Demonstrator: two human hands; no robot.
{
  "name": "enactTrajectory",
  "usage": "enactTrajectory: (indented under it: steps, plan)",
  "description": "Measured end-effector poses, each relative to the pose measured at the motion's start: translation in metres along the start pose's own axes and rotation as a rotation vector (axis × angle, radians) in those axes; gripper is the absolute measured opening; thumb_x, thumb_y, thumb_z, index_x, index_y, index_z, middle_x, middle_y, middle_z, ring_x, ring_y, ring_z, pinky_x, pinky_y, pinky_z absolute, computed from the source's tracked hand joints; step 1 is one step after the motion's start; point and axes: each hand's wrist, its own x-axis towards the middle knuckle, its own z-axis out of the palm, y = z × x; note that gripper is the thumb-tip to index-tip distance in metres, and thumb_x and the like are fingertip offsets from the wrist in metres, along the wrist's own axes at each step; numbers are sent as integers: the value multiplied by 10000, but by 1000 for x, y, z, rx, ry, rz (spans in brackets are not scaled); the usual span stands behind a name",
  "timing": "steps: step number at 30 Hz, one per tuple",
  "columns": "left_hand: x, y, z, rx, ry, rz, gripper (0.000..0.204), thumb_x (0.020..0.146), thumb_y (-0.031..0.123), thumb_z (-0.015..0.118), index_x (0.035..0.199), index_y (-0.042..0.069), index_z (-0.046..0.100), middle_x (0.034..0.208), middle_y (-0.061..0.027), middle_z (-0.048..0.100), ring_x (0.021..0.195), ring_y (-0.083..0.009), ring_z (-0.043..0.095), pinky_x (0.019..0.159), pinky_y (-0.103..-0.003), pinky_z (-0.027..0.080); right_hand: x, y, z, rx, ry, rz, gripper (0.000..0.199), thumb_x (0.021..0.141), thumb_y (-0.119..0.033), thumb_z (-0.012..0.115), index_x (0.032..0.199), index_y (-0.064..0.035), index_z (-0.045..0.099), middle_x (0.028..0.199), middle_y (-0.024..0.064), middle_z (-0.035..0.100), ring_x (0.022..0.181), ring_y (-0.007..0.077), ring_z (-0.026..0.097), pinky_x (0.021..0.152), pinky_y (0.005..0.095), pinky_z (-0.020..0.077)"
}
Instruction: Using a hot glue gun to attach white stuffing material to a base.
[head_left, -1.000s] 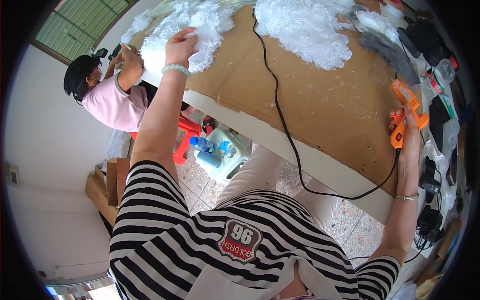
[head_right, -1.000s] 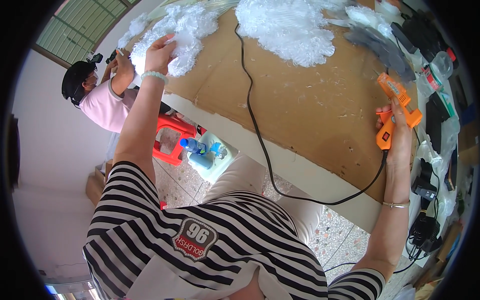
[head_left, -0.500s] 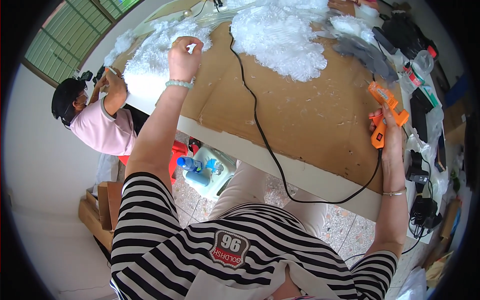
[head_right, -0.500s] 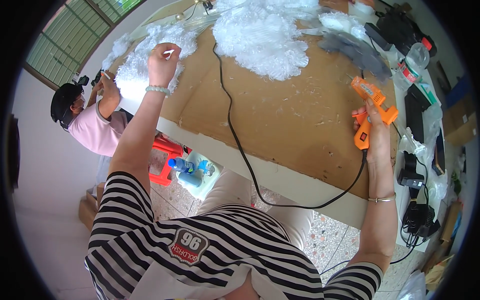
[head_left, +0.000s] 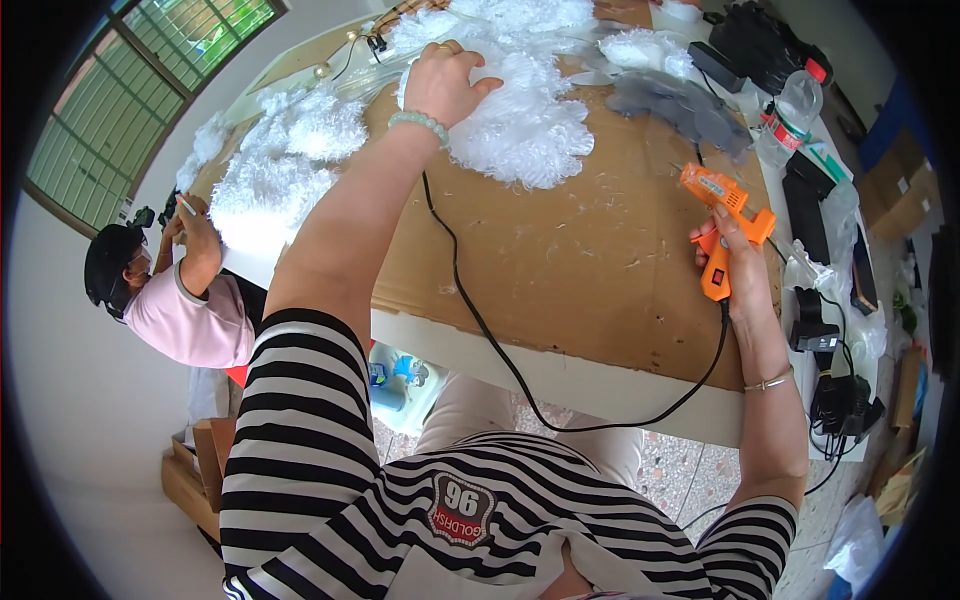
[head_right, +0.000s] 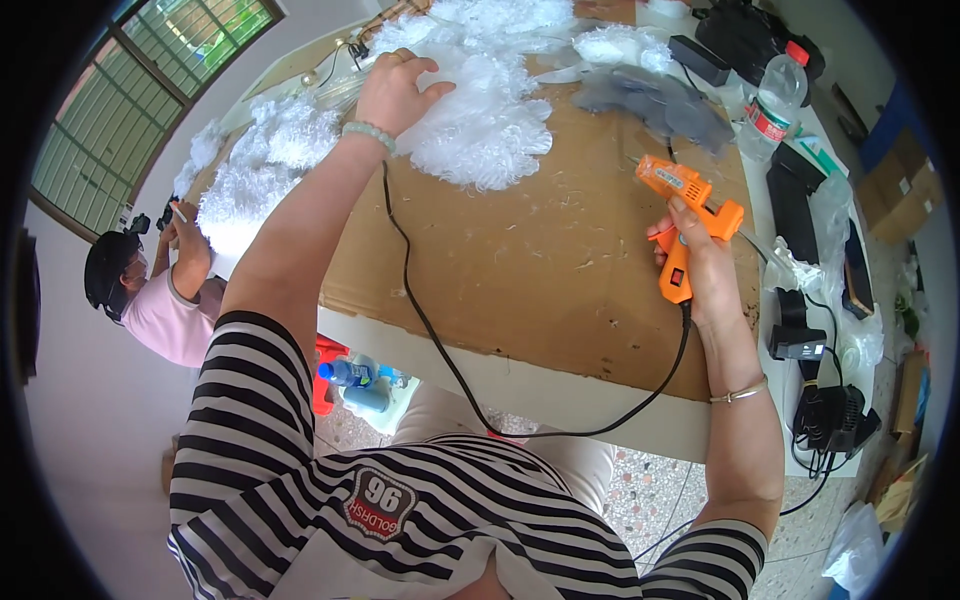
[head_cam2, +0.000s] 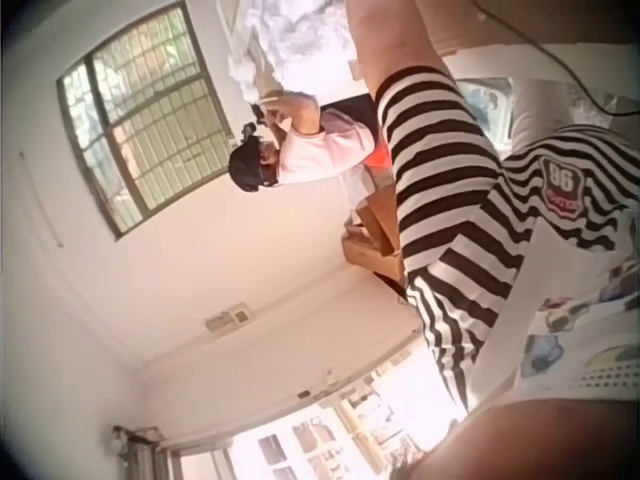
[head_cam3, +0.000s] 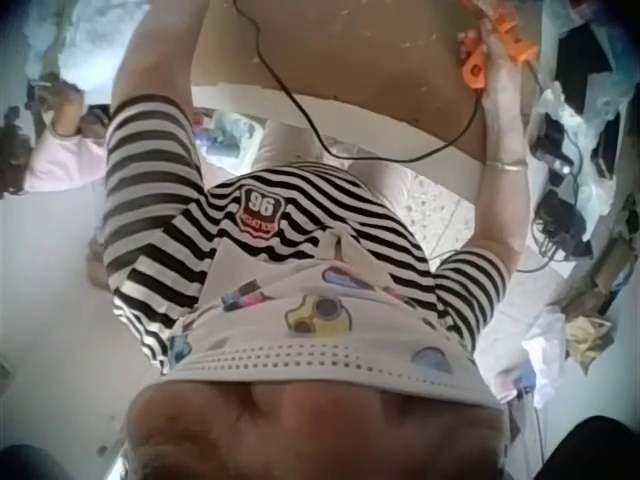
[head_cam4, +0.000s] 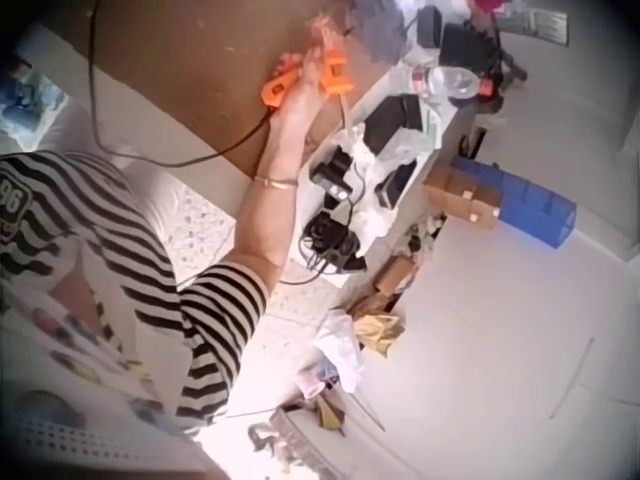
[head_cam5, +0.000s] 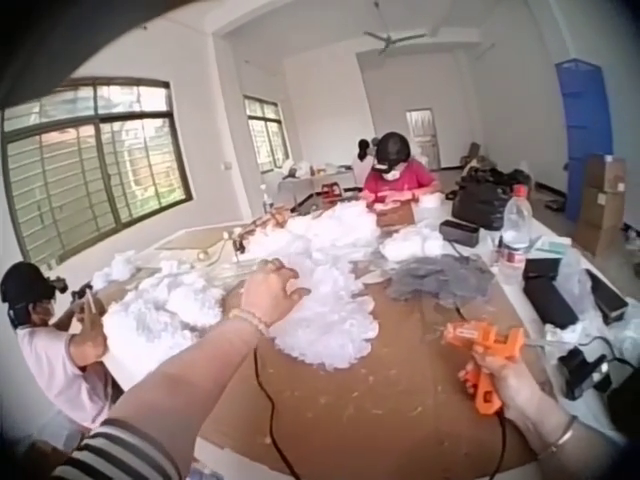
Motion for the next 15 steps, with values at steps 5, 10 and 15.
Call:
enactTrajectory:
  steps: [5,10,15]
  plan:
    - [12,6,14,315,-208,15,236,667,306,718,779,100,689,844,-80,631,854,-291,569,749,-368,482,1,0,0,-5,-18,-13,297,877,-346,552,833,-53,570,746,75,593,618,115,527,559,250,438]
    - [29,-14,10,32,-146,-35,96,730,205,662,758,117,690,823,-76,655,797,-279,601,763,-357,477,1,0,0,7,-39,-6,288,870,-339,563,866,-52,576,752,65,589,640,117,541,563,253,443]
    - [54,6,-9,-508,-209,-257,212,807,228,643,917,48,665,864,-90,686,783,-209,648,871,-331,432,7,7,-9,77,-36,-7,290,866,-338,569,880,-49,572,772,72,600,657,123,552,571,265,452]
